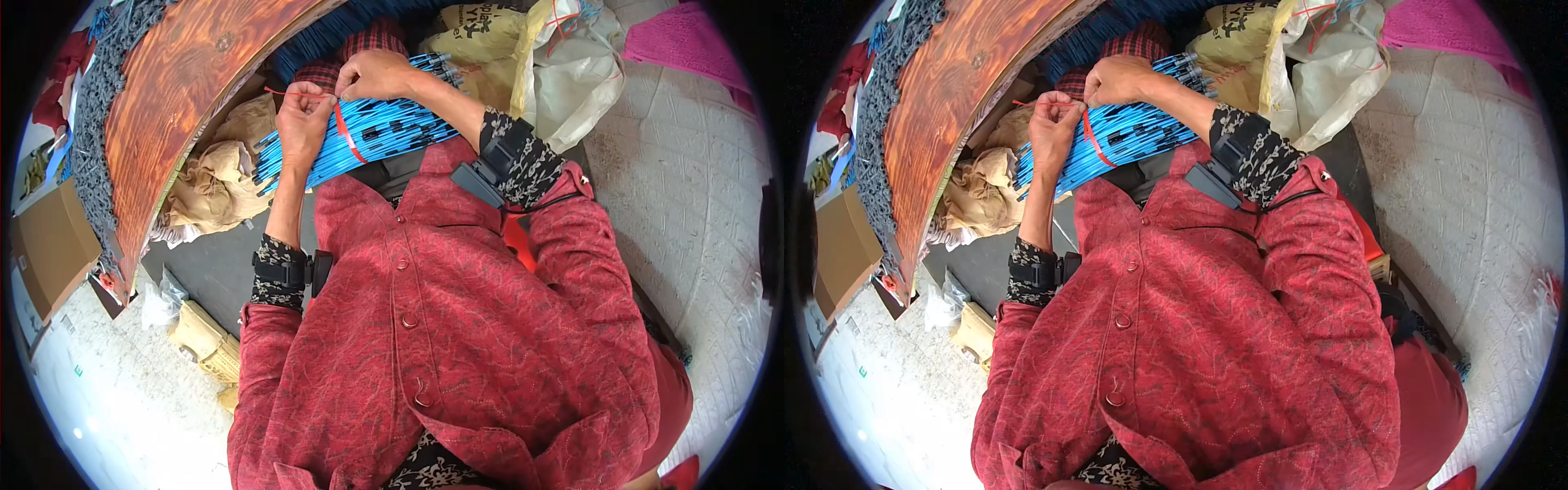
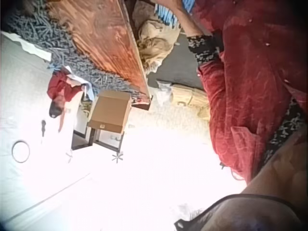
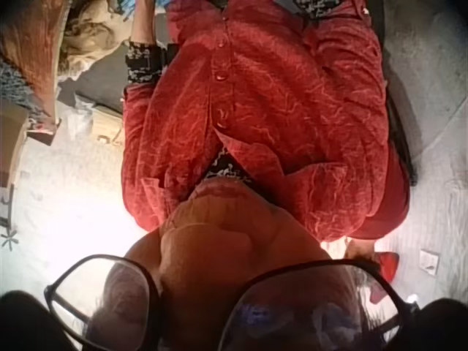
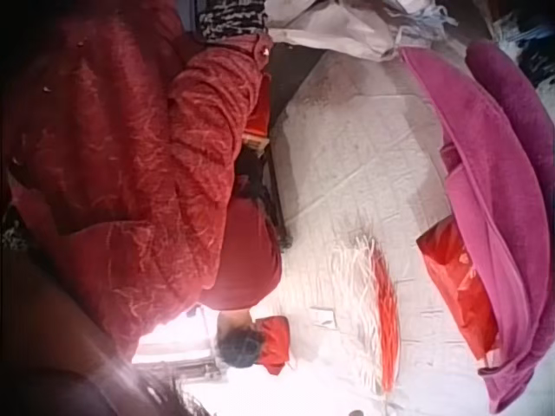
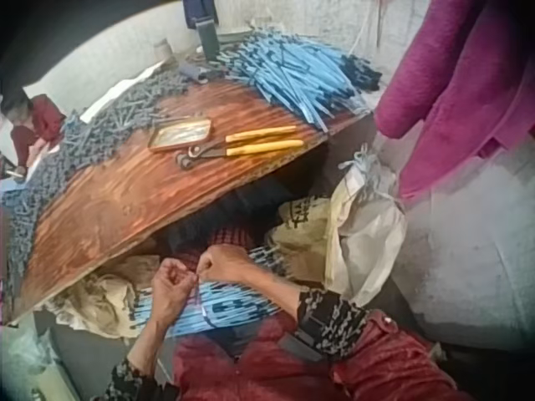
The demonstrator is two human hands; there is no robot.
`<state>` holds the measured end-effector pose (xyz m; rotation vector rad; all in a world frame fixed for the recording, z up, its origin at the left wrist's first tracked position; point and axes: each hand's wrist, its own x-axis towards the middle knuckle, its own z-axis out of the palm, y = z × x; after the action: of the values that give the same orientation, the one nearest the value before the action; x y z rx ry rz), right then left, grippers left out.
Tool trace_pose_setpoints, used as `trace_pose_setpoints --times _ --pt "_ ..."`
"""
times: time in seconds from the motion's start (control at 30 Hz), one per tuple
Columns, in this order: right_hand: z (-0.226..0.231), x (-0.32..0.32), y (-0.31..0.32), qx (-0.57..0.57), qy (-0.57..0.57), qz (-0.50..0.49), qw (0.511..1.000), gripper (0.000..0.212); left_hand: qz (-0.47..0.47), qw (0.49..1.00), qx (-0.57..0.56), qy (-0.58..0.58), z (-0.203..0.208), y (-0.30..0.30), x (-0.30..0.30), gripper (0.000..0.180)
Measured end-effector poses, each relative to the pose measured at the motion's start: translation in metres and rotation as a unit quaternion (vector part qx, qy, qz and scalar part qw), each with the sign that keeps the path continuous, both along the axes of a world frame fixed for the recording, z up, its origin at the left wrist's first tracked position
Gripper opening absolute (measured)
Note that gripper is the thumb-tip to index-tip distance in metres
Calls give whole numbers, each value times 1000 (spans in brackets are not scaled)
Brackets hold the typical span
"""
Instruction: Bundling small blue plastic tubes together using red string at a workbench.
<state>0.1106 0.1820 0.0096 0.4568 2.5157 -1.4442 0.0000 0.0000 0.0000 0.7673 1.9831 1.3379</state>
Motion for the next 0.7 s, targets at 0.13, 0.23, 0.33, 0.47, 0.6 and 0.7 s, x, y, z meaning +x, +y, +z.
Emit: trace_pose_setpoints --times 0.13,0.23,0.33,0.47,0.6,0.7 --pt "-11 3 -8 -13 85 -35 996 43 10 999 34 -35 -1 1 1 26" --pt "2 4 -11 -73 95 -46 992 42 15 999 38 -33 1 4 2 26" --pt "-4 -6 -14 -148 166 -60 973 36 16 999 32 -16 -2 2 0 29" --pt "1 -11 -22 -68 148 -91 982 35 32 999 -17 36 1 5 5 34" --pt "-10 -6 -20 -55 141 -97 984 31 31 999 -17 26 5 7 4 36" --pt "-13 5 -14 -46 140 -47 988 32 47 999 8 -11 7 10 2 38"
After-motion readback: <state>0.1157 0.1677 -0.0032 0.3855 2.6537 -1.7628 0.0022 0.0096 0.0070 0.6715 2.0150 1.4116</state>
